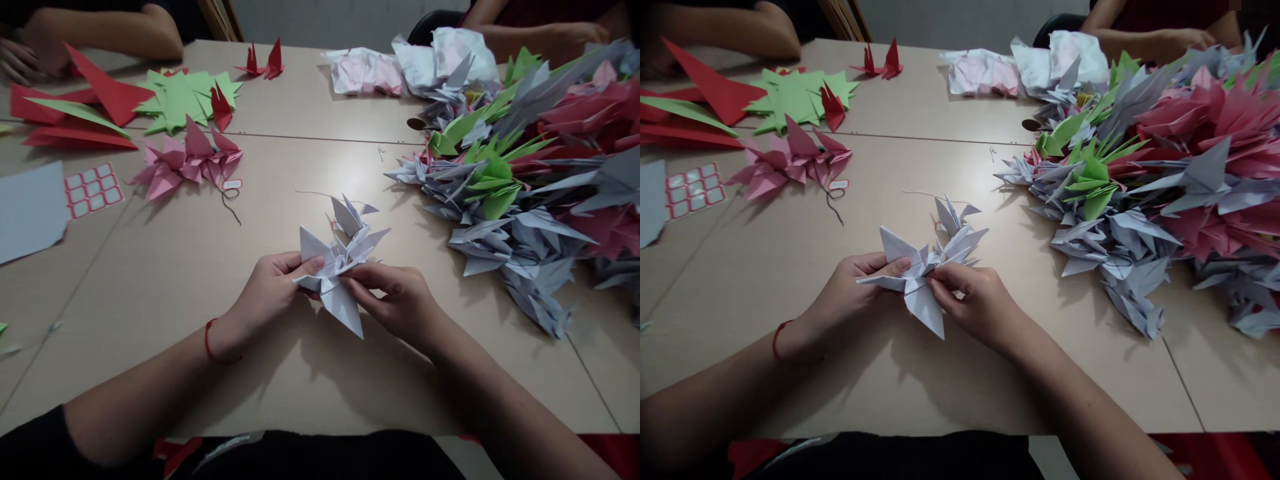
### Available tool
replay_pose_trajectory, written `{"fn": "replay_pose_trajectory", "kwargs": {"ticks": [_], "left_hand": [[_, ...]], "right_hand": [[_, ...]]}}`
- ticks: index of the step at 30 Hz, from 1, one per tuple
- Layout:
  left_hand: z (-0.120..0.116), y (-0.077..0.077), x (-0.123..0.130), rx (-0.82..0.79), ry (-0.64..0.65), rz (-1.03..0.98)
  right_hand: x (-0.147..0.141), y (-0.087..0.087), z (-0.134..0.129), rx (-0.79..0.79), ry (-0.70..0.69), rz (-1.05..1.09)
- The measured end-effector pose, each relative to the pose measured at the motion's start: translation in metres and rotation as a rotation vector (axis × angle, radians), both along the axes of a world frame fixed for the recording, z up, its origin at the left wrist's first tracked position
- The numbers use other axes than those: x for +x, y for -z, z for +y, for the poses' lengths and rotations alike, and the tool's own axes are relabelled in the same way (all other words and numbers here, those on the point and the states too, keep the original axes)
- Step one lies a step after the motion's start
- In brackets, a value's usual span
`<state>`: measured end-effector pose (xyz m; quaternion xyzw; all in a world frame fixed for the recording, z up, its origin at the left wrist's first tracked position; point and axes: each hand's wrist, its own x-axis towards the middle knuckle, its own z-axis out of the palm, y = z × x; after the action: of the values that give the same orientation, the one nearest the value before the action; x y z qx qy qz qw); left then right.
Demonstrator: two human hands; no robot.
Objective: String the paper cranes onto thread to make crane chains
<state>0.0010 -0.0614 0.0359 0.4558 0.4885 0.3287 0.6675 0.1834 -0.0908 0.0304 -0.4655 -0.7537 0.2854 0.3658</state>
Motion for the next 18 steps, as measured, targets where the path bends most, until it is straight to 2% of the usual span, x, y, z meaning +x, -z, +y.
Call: {"fn": "replay_pose_trajectory", "kwargs": {"ticks": [4,7,10,13,18], "left_hand": [[0.000,0.002,0.000,-0.010,0.009,-0.033],[0.000,0.001,0.001,-0.027,-0.025,-0.069],[-0.001,0.000,0.001,0.027,-0.096,-0.078],[-0.004,0.000,0.002,0.085,-0.144,-0.051],[-0.008,0.004,0.003,0.154,-0.120,-0.041]], "right_hand": [[0.000,0.002,0.000,-0.080,0.014,0.052],[0.000,0.003,0.002,-0.204,0.056,0.229],[-0.002,0.001,0.003,-0.359,0.079,0.382],[-0.006,-0.004,0.000,-0.441,0.007,0.325],[-0.012,-0.001,-0.005,-0.441,-0.044,0.234]]}}
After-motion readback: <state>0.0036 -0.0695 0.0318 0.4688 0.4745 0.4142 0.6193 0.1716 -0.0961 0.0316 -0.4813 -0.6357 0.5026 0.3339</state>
